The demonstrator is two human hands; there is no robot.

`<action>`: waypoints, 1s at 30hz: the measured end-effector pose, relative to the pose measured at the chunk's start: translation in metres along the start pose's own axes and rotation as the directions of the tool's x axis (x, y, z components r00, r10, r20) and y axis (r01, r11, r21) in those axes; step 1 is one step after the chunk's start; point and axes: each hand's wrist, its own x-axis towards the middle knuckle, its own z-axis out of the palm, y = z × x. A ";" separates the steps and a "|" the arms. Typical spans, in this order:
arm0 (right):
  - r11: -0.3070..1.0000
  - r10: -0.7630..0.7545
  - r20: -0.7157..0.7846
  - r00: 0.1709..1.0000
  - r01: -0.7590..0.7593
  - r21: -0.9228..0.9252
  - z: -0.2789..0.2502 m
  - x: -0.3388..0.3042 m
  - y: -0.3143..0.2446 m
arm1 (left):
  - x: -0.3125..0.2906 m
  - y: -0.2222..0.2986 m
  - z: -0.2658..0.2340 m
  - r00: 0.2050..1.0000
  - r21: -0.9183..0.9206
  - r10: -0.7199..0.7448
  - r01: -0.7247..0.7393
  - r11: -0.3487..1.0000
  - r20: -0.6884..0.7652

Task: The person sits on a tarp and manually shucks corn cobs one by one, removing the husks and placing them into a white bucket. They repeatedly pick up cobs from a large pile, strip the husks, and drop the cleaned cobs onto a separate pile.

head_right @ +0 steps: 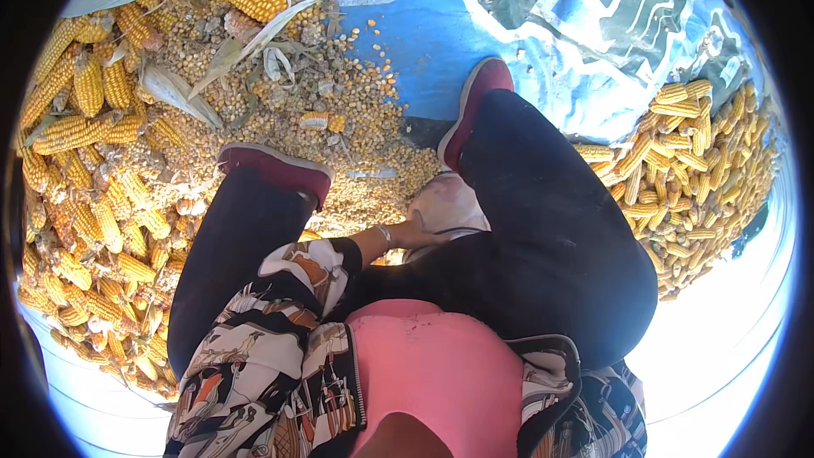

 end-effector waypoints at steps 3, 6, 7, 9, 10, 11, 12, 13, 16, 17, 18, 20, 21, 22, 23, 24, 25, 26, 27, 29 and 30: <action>0.974 0.224 -0.025 0.974 -0.223 0.032 -0.019 -0.052 0.060 | -0.030 -0.029 0.001 0.996 -0.006 -0.067 0.068 0.998 0.064; 0.964 0.254 0.042 0.966 -0.257 0.075 0.006 -0.066 0.075 | -0.085 -0.034 0.004 0.991 0.031 -0.126 0.124 0.992 0.044; 0.966 0.236 0.073 0.969 -0.242 0.086 0.018 -0.063 0.073 | -0.100 -0.033 0.002 0.985 0.061 -0.167 0.164 0.985 0.043; 0.977 0.168 0.140 0.976 -0.184 0.112 0.050 -0.047 0.065 | -0.123 -0.036 -0.008 0.973 0.046 -0.223 0.221 0.974 0.059; 0.981 0.120 0.173 0.978 -0.143 0.131 0.067 -0.037 0.061 | -0.131 -0.039 -0.018 0.968 0.009 -0.239 0.239 0.971 0.080; 0.984 0.072 0.199 0.977 -0.103 0.148 0.081 -0.027 0.056 | -0.135 -0.042 -0.025 0.953 -0.008 -0.291 0.293 0.956 0.086; 0.984 0.021 0.219 0.975 -0.059 0.169 0.095 -0.019 0.052 | -0.136 -0.046 -0.031 0.957 -0.015 -0.271 0.273 0.962 0.102; 0.982 -0.025 0.230 0.973 -0.019 0.188 0.105 -0.011 0.049 | -0.135 -0.049 -0.040 0.953 0.009 -0.286 0.287 0.958 0.097; 0.965 -0.141 0.214 0.967 0.087 0.246 0.128 0.002 0.047 | -0.131 -0.051 -0.059 0.904 0.224 -0.426 0.409 0.885 0.031; 0.960 -0.162 0.200 0.966 0.108 0.257 0.132 0.003 0.049 | -0.131 -0.050 -0.060 0.869 0.234 -0.489 0.462 0.855 0.071; 0.957 -0.177 0.185 0.967 0.125 0.261 0.134 0.003 0.052 | -0.131 -0.046 -0.059 0.864 0.236 -0.484 0.446 0.863 0.136; 0.952 -0.202 0.164 0.966 0.155 0.263 0.136 0.000 0.062 | -0.132 -0.039 -0.050 0.918 0.426 -0.390 0.383 0.820 -0.075; 0.952 -0.209 0.161 0.965 0.163 0.260 0.137 -0.001 0.068 | -0.133 -0.035 -0.045 0.930 0.476 -0.346 0.361 0.802 -0.122; 0.951 -0.213 0.156 0.965 0.168 0.260 0.136 -0.002 0.074 | -0.133 -0.030 -0.037 0.928 0.516 -0.309 0.372 0.772 -0.207; 0.950 -0.216 0.151 0.965 0.172 0.262 0.136 -0.003 0.079 | -0.133 -0.025 -0.031 0.949 0.607 -0.239 0.315 0.730 -0.205; 0.946 -0.226 0.140 0.964 0.183 0.266 0.134 -0.002 0.083 | -0.134 -0.021 -0.023 0.961 0.689 -0.130 0.266 0.674 -0.243; 0.943 -0.232 0.127 0.964 0.192 0.271 0.133 -0.001 0.086 | -0.135 -0.017 -0.015 0.965 0.767 -0.014 0.218 0.603 -0.263; 0.940 -0.252 0.116 0.961 0.215 0.265 0.132 0.000 0.088 | -0.136 -0.010 -0.010 0.963 0.825 0.052 0.198 0.529 -0.264; 0.936 -0.271 0.106 0.957 0.237 0.260 0.130 0.002 0.090 | -0.139 -0.003 -0.005 0.957 0.873 0.116 0.186 0.451 -0.264; 0.924 -0.313 0.087 0.946 0.282 0.259 0.125 0.004 0.088 | -0.156 0.009 0.006 0.942 0.940 0.221 0.184 0.287 -0.251; 0.917 -0.336 0.076 0.939 0.308 0.254 0.122 0.004 0.085 | -0.170 0.016 0.010 0.876 0.911 0.348 0.206 0.358 -0.335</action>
